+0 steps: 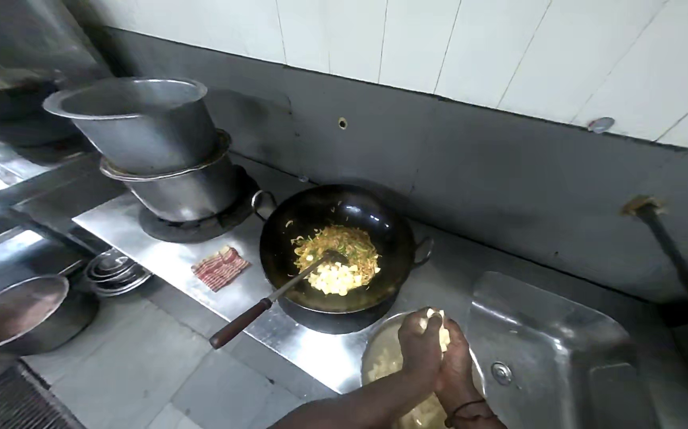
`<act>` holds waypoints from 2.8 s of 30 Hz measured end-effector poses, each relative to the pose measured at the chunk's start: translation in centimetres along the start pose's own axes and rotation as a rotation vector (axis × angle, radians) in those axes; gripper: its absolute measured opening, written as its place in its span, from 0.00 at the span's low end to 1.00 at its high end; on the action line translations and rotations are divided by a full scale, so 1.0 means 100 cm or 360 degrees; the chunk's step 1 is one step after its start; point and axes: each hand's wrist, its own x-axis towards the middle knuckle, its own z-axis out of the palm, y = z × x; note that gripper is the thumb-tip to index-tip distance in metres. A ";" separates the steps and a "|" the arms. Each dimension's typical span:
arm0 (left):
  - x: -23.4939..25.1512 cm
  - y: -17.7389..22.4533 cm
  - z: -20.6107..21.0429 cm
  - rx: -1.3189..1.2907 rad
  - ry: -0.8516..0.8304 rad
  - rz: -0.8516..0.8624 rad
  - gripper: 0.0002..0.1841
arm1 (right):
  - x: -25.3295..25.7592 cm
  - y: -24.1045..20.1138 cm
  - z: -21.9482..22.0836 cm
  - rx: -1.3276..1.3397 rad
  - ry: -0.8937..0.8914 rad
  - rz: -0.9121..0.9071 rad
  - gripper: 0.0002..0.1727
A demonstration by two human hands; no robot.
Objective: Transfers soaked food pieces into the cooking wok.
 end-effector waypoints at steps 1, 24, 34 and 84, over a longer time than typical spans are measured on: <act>0.001 0.001 0.001 -0.0016 0.0013 -0.0005 0.15 | 0.001 -0.001 0.001 -0.0009 0.0003 -0.0005 0.17; 0.002 -0.005 0.013 0.0051 -0.0003 -0.0023 0.15 | 0.005 -0.008 -0.006 -0.0007 0.0069 0.0015 0.15; 0.006 0.018 -0.012 -0.0029 0.0102 -0.0085 0.17 | 0.002 -0.001 0.022 -0.0110 -0.0060 0.0105 0.16; 0.098 -0.110 -0.079 0.1868 -0.0811 -0.0285 0.35 | 0.138 0.026 -0.117 -0.2717 -0.0512 -0.0058 0.25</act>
